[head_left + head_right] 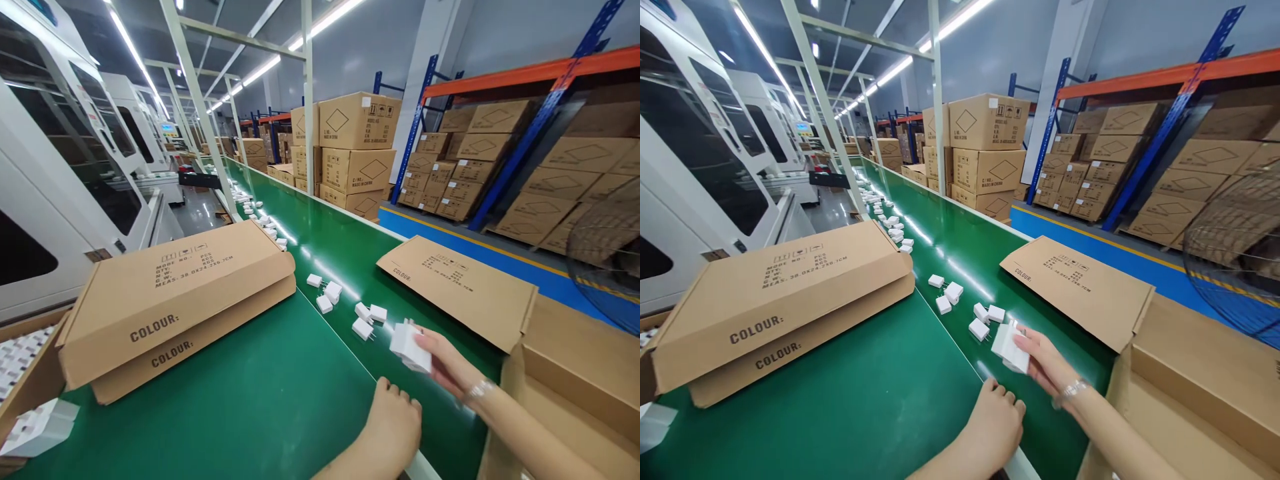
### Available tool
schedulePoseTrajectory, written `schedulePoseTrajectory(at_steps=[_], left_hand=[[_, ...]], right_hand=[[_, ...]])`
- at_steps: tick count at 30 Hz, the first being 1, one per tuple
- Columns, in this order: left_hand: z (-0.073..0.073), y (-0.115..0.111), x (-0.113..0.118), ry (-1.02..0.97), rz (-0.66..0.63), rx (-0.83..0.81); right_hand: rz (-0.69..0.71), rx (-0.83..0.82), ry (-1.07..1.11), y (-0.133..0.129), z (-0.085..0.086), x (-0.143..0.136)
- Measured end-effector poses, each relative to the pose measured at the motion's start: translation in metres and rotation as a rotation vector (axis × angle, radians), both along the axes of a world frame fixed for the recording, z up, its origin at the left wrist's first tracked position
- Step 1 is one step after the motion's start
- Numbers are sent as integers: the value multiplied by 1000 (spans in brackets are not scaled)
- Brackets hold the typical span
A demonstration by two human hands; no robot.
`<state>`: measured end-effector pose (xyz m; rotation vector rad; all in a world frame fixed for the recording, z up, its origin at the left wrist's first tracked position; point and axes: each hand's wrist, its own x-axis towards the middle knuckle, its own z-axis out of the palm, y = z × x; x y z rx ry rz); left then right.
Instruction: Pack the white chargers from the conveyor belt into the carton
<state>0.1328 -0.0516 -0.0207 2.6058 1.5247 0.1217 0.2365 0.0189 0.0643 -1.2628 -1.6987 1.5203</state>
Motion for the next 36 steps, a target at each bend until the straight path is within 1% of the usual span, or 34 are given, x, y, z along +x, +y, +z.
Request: schedulePoseTrajectory(at_steps=[1,2,3,4,5,7,10,14,18,21,23,25,26,27,29,30,32,33,35,36], left_hand=[[0,0,0,5,2,-7],[1,0,-1,5,1,-9],[1,0,-1,0,-4,-6],[2,-1,-2,-4,-9,0],[3,-2,-3,-4,-14,7],[4,-4,-5,10,-20,25],[5,-7,-7,27,-24,70],[3,-9,-9,15,-34,126],[2,-10,-12,-5,-53,181],[3,-10,-13,-18,-61,208],[3,-10,-14,-28,-64,217],[3,-10,-14,-36,-68,225],[3,-10,-14,-39,-69,228],[3,-10,-14,-41,-68,231],[2,-10,-14,-49,-63,235],[3,-10,-14,-53,-62,236],[3,-10,-14,-57,-66,237],[4,-10,-14,-59,-69,238],[4,-10,-14,-63,-70,246],[5,-10,-14,-66,-67,251]], right_hand=[[-85,-164,256,-18,1,10],[-159,-328,468,-37,2,18],[-212,-468,609,-55,2,26],[-249,-578,707,-73,3,32],[-269,-655,774,-89,3,37],[-275,-714,855,-115,3,44],[-252,-725,924,-140,2,51],[-215,-770,992,-159,-4,60],[-264,-784,1016,-174,-10,62],[-333,-758,915,-180,-8,69],[-412,-633,739,-178,-2,89],[-522,-415,452,-171,4,124],[-583,-284,276,-165,5,146],[-613,-157,78,-160,6,170],[-630,66,-308,-153,1,214],[-643,128,-471,-153,-5,232],[-598,149,-662,-159,-20,255],[-535,114,-693,-165,-29,260],[-408,3,-656,-180,-45,258],[-389,-52,-619,-188,-50,254]])
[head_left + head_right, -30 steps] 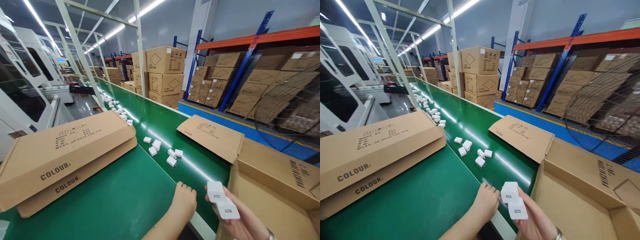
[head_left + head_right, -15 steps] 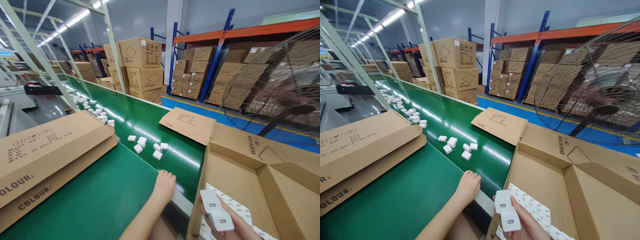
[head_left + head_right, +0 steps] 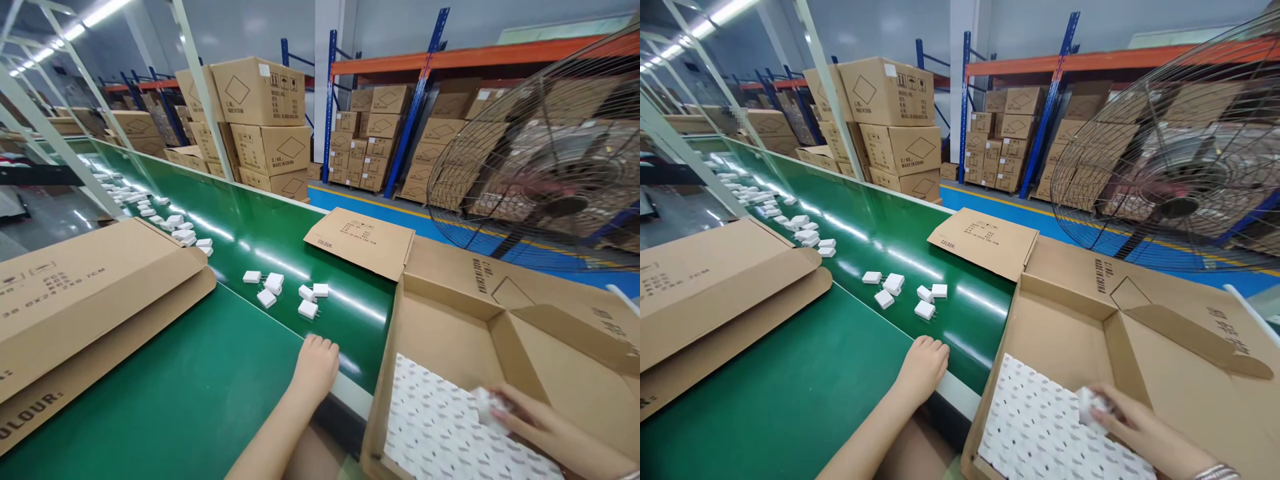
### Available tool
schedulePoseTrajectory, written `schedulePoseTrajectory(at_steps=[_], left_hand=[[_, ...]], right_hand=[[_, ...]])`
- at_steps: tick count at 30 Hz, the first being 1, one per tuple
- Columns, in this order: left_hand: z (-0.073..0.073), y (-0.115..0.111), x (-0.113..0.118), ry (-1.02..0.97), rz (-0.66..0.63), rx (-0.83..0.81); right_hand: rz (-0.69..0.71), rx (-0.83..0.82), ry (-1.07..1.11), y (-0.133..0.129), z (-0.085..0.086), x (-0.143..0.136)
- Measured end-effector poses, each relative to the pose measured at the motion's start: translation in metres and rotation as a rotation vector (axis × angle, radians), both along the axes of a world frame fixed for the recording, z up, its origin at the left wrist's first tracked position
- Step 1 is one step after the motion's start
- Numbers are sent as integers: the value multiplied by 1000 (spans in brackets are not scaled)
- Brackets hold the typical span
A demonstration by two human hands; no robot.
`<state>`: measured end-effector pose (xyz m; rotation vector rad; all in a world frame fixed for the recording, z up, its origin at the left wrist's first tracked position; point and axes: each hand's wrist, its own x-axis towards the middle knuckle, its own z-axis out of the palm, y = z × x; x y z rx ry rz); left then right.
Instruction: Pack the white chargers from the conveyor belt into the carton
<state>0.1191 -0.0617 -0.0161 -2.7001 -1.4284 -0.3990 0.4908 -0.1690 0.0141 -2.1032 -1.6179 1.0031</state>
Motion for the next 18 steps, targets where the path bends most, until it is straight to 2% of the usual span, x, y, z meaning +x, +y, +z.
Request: schedulePoseTrajectory(at_steps=[2,4,6,8,10,12,14,18], left_hand=[[0,0,0,-7,5,6],[0,0,1,-6,7,2],[-1,0,1,3,6,-5],[-3,0,2,16,12,-11],[-3,0,2,25,22,-18],[-3,-1,2,33,31,-26],[-2,-1,3,43,32,-33],[-5,1,3,62,35,-38]], right_hand=[[-61,-43,57,-10,-5,-8],[-104,-33,18,-7,0,-12],[-76,2,-84,10,12,-18],[-1,80,-183,38,27,-34],[143,198,-231,72,38,-66],[314,325,-244,107,43,-112],[407,402,-296,140,39,-162],[454,449,-344,194,19,-244]])
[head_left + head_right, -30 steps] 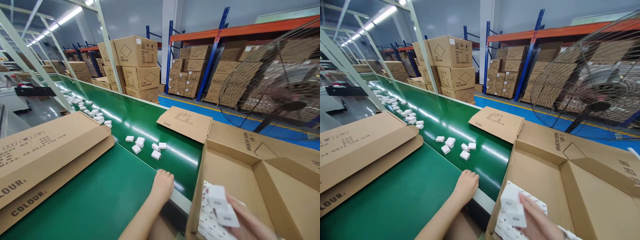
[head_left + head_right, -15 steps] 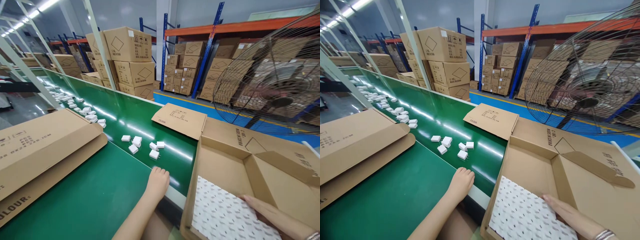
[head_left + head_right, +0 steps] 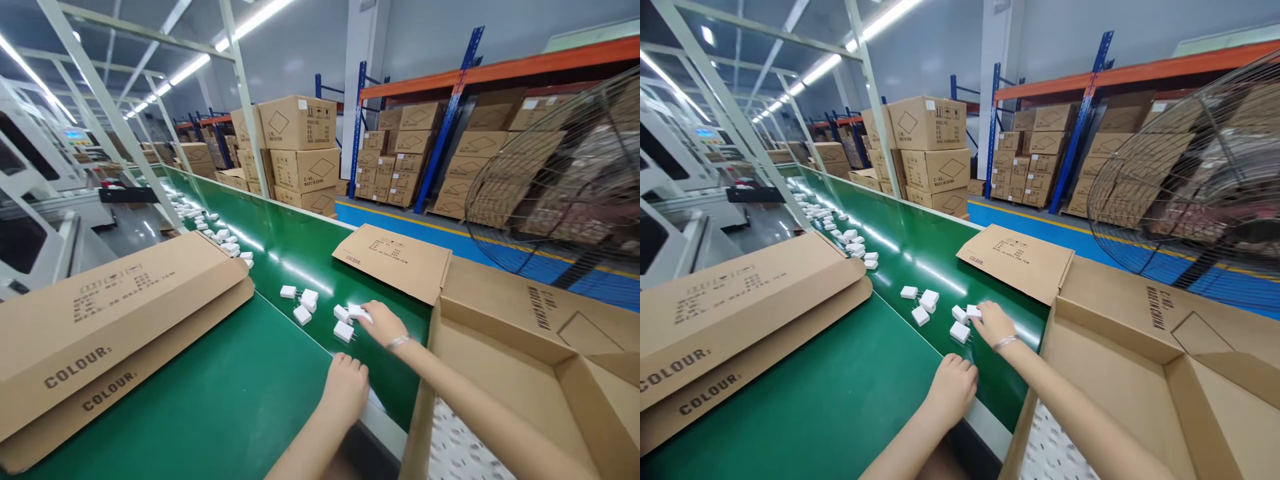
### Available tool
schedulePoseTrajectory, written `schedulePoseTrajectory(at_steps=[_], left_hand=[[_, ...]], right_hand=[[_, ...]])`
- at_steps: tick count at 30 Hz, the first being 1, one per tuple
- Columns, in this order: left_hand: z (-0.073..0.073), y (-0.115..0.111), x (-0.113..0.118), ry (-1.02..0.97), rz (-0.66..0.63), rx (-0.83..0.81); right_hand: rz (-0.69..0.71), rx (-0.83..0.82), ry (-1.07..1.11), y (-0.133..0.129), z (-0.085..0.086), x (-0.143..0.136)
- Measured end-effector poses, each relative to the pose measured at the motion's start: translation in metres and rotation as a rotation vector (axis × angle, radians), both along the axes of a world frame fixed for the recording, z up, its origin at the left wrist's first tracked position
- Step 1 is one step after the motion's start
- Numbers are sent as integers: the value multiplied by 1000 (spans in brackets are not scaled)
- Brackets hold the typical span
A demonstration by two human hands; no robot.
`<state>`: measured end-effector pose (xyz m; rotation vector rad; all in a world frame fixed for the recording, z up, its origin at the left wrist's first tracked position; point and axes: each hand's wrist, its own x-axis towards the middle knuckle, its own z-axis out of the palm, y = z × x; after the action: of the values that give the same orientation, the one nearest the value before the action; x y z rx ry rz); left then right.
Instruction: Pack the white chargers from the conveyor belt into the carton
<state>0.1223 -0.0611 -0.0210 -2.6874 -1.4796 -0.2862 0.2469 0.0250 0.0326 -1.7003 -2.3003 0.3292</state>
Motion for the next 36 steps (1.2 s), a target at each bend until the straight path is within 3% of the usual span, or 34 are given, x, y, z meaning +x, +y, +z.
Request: schedulePoseTrajectory(at_steps=[3,6,13,20,23,26,29,33,36], left_hand=[[-3,2,0,1,1,5],[-2,3,1,-15,9,22],[1,2,3,-67,12,27],[0,2,1,-83,4,1],[2,2,0,-84,-1,-10],[4,2,0,-82,5,-35],[7,3,0,-62,10,-71],[8,3,0,-56,-6,-84],[8,2,0,-85,-8,-86]], right_hand=[[-6,-10,-39,25,-17,-32],[-20,-36,-66,34,-26,-40],[-5,-100,-4,13,-21,-18],[19,-151,12,-2,-47,-19],[4,-187,22,0,-49,-19],[78,-222,110,-2,-31,-10],[226,-252,259,-19,-1,7],[474,-264,546,-66,38,33],[577,-199,774,-103,55,48]])
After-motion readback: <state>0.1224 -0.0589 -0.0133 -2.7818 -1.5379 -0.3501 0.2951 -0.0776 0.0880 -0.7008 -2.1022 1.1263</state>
